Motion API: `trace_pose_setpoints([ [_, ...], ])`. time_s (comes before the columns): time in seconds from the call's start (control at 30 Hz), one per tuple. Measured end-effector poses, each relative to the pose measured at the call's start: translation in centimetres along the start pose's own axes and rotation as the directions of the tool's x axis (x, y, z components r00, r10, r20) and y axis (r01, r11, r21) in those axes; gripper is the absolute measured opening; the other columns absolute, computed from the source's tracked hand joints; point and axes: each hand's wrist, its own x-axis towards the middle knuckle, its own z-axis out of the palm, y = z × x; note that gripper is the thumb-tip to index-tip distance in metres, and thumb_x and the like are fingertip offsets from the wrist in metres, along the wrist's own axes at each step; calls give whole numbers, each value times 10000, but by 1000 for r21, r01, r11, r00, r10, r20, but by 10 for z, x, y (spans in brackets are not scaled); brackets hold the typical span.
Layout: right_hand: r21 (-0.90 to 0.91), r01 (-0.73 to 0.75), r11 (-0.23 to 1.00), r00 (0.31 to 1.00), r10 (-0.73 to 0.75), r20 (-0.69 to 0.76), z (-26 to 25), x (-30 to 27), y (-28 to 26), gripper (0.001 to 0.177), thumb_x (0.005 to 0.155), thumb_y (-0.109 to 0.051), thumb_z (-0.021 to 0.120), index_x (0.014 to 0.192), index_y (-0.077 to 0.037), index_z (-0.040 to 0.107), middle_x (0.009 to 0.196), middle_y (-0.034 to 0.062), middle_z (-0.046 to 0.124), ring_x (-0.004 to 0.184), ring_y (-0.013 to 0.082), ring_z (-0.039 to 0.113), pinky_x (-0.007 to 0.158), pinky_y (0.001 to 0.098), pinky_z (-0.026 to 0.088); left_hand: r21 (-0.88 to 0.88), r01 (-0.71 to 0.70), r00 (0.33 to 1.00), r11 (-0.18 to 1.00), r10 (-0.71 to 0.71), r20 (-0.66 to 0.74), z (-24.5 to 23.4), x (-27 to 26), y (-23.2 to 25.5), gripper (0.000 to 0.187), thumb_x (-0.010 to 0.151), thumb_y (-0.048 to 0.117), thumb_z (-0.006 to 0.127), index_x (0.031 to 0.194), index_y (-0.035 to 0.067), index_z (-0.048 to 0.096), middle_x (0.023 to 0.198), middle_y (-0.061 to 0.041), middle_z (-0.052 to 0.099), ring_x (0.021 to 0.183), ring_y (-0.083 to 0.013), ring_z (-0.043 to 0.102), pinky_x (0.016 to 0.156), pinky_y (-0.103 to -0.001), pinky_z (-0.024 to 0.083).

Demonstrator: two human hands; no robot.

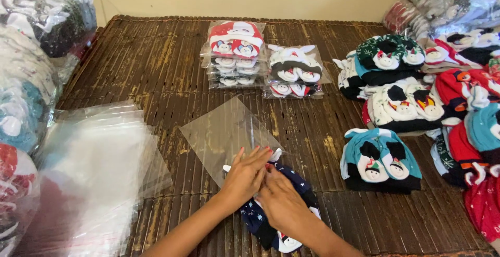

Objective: The person packages festive hats into plastic bags and places the finished items into a stack.

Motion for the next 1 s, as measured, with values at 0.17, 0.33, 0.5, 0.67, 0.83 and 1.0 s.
trace_pose_setpoints([
  [0.17, -4, 2, 1000, 1000, -2, -8, -1, 15, 18, 397, 939, -208, 590, 1115, 145, 629, 1219, 412, 545, 1265, 539, 420, 1189, 626, 215, -27, -32, 999, 999, 33, 30, 8, 4, 3, 444, 914, 60, 596, 1358, 82, 611, 1446, -127, 573, 1403, -363, 446, 1207, -578, 153],
  [0.33, 108, 61, 992, 997, -66, 48, -10, 19, 22, 349, 928, -182, 541, 1070, 118, 649, 1064, 319, 671, 1078, 448, 598, 1168, 593, 254, -14, -95, 992, 995, 95, 86, 9, 4, 13, 383, 916, 80, 616, 1297, 51, 643, 1423, -106, 590, 1381, -343, 476, 1229, -566, 77],
  [0.5, 142, -35, 989, 990, 14, 144, -8, 19, 32, 402, 971, -206, 412, 1101, 118, 610, 1155, 296, 640, 1132, 431, 519, 1115, 539, 308, -11, -99, 994, 995, 99, -43, 4, -2, 14, 484, 936, 120, 600, 1404, 6, 554, 1516, -187, 491, 1447, -371, 391, 1201, -597, 104],
  [0.67, 50, -190, 980, 976, 194, -94, -38, -26, 26, 211, 916, -187, 585, 1049, -73, 702, 1177, 112, 686, 1117, 262, 629, 939, 405, 474, 43, -57, 995, 997, 53, 88, -6, -30, 10, 726, 964, 366, 624, 1508, -35, 359, 1611, -224, 315, 1500, -424, 211, 1178, -632, 3],
  [0.83, 55, -578, 814, 816, 575, 65, -30, -61, 55, 634, 969, -460, 534, 1515, -167, 400, 1202, 59, 615, 1053, 233, 640, 962, 421, 501, 87, -6, 929, 996, -26, 368, -10, -64, 22, 857, 965, 497, 623, 1559, 2, 254, 1637, -245, 185, 1515, -367, 75, 1140, -641, -132],
  [1.0, 318, -603, 732, 767, 421, 485, -52, -66, 44, 1218, 684, -337, 1011, 1595, -404, 205, 1747, -11, 26, 1558, 323, 152, 1184, 705, 218, 73, 16, 918, 997, -43, 393, 6, -102, 18, 875, 925, 575, 684, 1572, 117, 314, 1672, -184, 4, 1468, -539, -92, 978, -866, -90],
])
